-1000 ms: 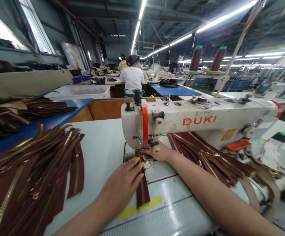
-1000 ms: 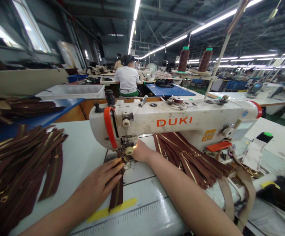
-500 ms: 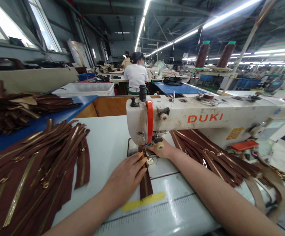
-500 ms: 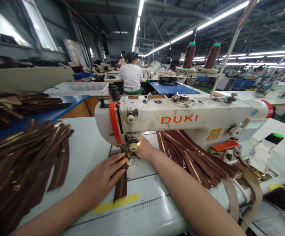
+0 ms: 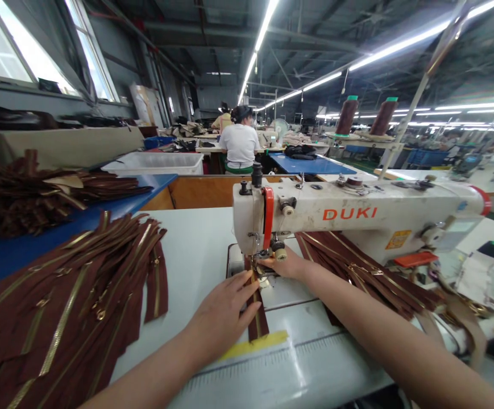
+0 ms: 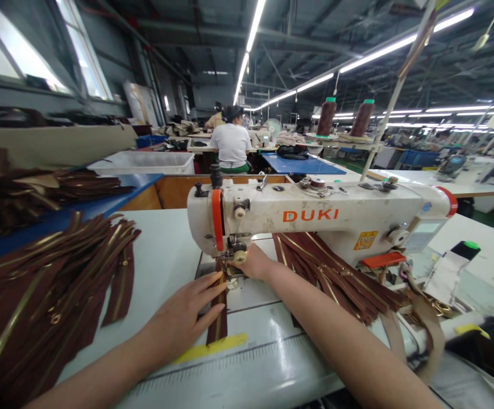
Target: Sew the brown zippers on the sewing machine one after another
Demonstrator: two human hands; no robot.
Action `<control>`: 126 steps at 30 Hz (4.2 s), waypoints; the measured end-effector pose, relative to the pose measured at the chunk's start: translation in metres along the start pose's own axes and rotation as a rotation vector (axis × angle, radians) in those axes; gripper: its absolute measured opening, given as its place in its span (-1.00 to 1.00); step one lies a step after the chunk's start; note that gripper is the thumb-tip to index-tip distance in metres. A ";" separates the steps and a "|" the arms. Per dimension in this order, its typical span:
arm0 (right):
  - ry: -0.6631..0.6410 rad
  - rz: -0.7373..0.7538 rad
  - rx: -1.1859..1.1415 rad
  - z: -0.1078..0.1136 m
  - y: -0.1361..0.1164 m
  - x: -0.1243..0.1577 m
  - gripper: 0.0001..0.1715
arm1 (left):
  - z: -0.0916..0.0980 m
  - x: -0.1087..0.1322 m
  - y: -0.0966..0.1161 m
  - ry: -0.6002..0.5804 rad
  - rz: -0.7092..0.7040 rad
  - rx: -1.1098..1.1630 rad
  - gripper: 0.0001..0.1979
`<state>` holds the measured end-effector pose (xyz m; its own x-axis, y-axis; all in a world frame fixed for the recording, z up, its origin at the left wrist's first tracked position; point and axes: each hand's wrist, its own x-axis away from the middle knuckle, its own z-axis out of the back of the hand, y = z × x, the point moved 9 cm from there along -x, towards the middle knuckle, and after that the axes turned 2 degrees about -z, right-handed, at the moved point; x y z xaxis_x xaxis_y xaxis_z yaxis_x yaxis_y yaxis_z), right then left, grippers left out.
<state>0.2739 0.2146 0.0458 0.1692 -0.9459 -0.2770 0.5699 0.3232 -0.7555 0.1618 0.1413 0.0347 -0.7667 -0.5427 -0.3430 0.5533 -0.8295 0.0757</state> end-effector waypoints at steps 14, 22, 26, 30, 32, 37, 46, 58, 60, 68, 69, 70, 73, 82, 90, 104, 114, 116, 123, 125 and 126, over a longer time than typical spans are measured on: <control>0.101 0.110 0.247 0.005 -0.044 0.106 -0.78 | 0.006 0.004 0.008 -0.034 -0.005 0.023 -0.56; 0.019 0.099 0.244 -0.012 -0.050 0.127 -0.73 | 0.010 0.005 0.013 -0.048 -0.041 -0.001 -0.51; 0.018 0.097 0.239 -0.010 -0.049 0.132 -0.73 | 0.010 0.005 0.012 -0.054 -0.031 0.003 -0.50; 0.031 0.103 0.264 -0.009 -0.050 0.129 -0.72 | 0.009 0.006 0.010 -0.045 -0.022 0.020 -0.50; 0.034 0.103 0.295 -0.009 -0.050 0.122 -0.73 | 0.008 0.007 0.008 -0.039 -0.022 0.023 -0.47; 0.048 0.128 0.411 -0.013 -0.049 0.101 -0.77 | 0.003 0.009 0.003 -0.021 -0.021 0.025 -0.49; 0.037 0.116 0.490 -0.017 -0.043 0.085 -0.76 | 0.001 0.005 -0.002 0.058 -0.003 0.031 -0.56; -0.020 0.226 0.641 -0.023 -0.045 0.084 -0.78 | 0.001 0.002 0.001 0.013 0.013 0.012 -0.59; -0.031 0.235 0.665 -0.025 -0.046 0.085 -0.79 | 0.000 0.002 0.001 0.000 0.017 0.022 -0.59; -0.060 0.263 0.718 -0.026 -0.050 0.087 -0.84 | -0.003 0.005 -0.002 0.013 0.028 0.036 -0.60; -0.064 0.266 0.721 -0.026 -0.051 0.087 -0.84 | -0.003 0.005 -0.002 0.017 0.029 0.034 -0.60; -0.068 0.266 0.721 -0.026 -0.051 0.087 -0.84 | -0.003 0.005 -0.002 0.018 0.030 0.034 -0.60; -0.076 0.249 0.709 -0.027 -0.049 0.087 -0.85 | -0.001 0.005 -0.002 0.034 0.027 0.042 -0.60; -0.067 0.221 0.688 -0.026 -0.046 0.087 -0.83 | 0.001 0.004 0.001 0.011 0.011 0.039 -0.61; -0.061 0.234 0.700 -0.023 -0.050 0.086 -0.83 | 0.003 0.002 0.005 -0.050 0.023 -0.017 -0.59; 0.013 0.098 0.365 -0.021 -0.064 0.147 -0.82 | 0.021 0.046 0.060 0.083 -0.160 -0.075 -0.69; 0.030 0.086 0.292 -0.018 -0.066 0.147 -0.81 | 0.033 0.042 0.064 0.108 -0.171 -0.007 -0.70; 0.023 0.095 0.292 -0.018 -0.066 0.147 -0.81 | 0.035 0.040 0.063 0.116 -0.163 0.014 -0.71; 0.012 0.122 0.296 -0.019 -0.067 0.146 -0.79 | 0.037 0.041 0.061 0.107 -0.184 0.064 -0.71; 0.003 0.118 0.285 -0.019 -0.066 0.146 -0.78 | 0.038 0.042 0.061 0.112 -0.198 0.071 -0.71; 0.000 0.117 0.278 -0.019 -0.066 0.146 -0.78 | 0.038 0.042 0.060 0.113 -0.202 0.073 -0.72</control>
<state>0.2457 0.0555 0.0440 0.2467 -0.9025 -0.3530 0.7450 0.4096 -0.5265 0.1503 0.0632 0.0604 -0.8158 -0.3498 -0.4605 0.3642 -0.9293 0.0607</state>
